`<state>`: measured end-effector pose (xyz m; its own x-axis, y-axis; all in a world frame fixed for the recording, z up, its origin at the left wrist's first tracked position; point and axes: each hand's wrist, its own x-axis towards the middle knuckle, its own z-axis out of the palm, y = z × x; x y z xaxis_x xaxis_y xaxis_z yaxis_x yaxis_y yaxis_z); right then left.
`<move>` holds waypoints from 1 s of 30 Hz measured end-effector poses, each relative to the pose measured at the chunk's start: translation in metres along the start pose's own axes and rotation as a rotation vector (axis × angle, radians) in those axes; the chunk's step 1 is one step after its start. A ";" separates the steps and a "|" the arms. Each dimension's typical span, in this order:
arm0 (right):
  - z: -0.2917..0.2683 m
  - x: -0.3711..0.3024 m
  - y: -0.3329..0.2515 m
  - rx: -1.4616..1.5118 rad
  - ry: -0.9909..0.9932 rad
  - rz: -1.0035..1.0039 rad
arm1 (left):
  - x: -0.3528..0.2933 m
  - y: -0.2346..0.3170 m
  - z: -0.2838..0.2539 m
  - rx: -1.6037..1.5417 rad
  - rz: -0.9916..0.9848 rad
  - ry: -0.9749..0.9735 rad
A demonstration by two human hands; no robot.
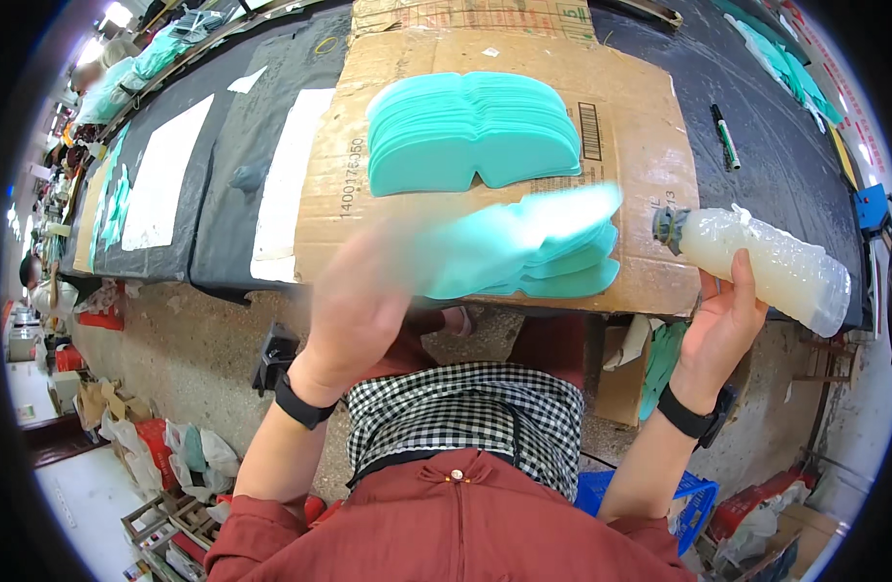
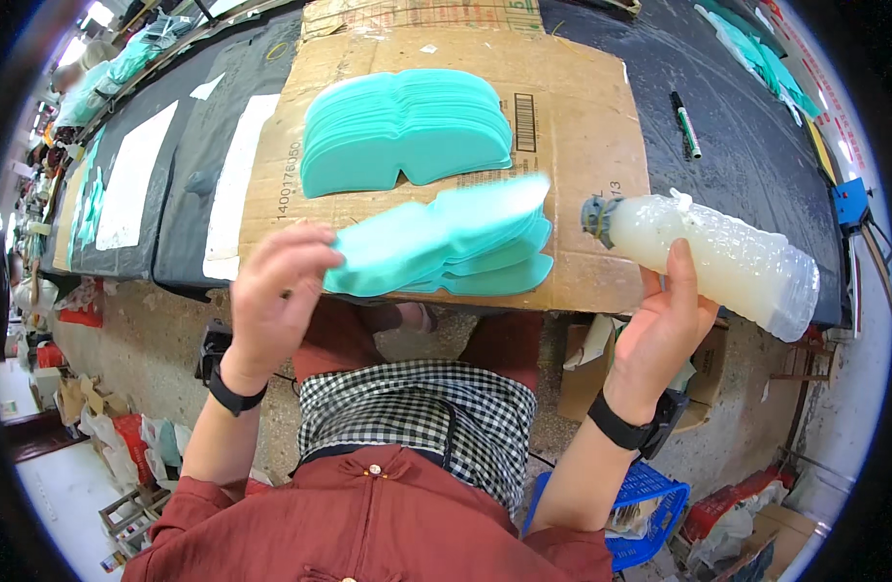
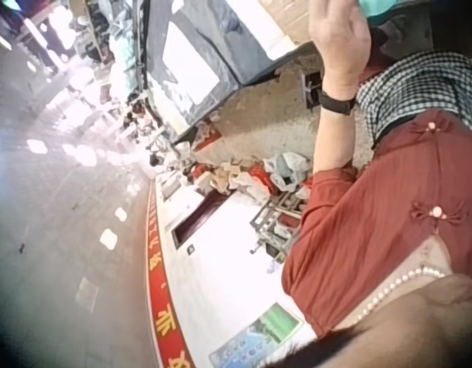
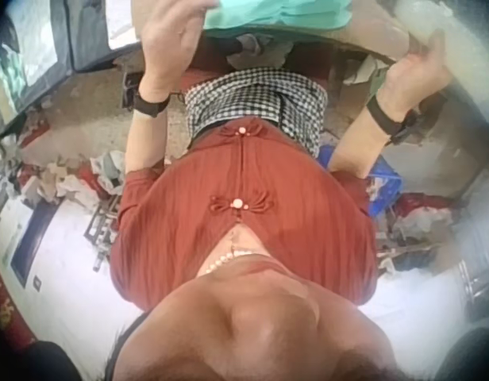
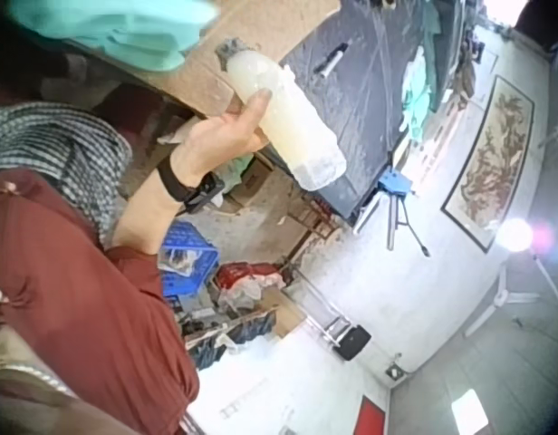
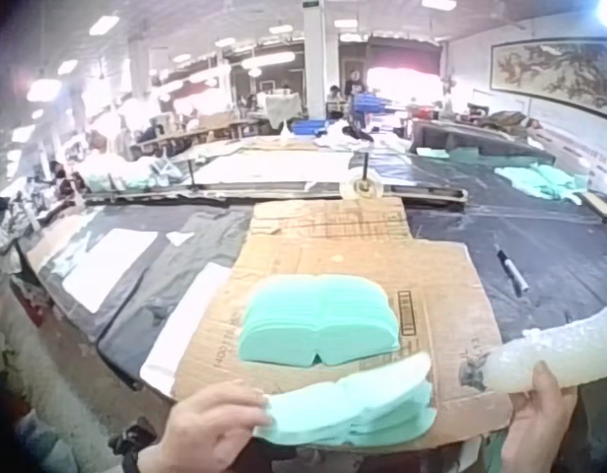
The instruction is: The recorder is applying glue to light green shoe components from a plastic bottle.
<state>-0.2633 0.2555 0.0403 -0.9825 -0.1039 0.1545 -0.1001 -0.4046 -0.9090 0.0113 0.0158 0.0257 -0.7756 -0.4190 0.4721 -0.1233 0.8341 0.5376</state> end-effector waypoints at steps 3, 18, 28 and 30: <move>0.018 -0.004 0.002 -0.031 -0.076 0.008 | -0.011 -0.015 0.011 0.014 -0.001 -0.122; 0.085 -0.024 0.021 -0.506 -0.682 -0.040 | -0.024 -0.005 0.019 0.060 -0.109 -0.160; 0.116 -0.080 0.032 -0.672 -0.807 -0.308 | -0.036 -0.001 0.033 0.216 -0.008 0.114; 0.117 -0.087 0.019 -0.650 -0.899 -0.247 | -0.045 -0.001 0.034 0.206 -0.018 0.142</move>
<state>-0.1613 0.1503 0.0547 -0.4821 -0.8069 0.3413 -0.5953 0.0160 -0.8033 0.0256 0.0458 -0.0199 -0.6790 -0.4683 0.5653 -0.2711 0.8756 0.3998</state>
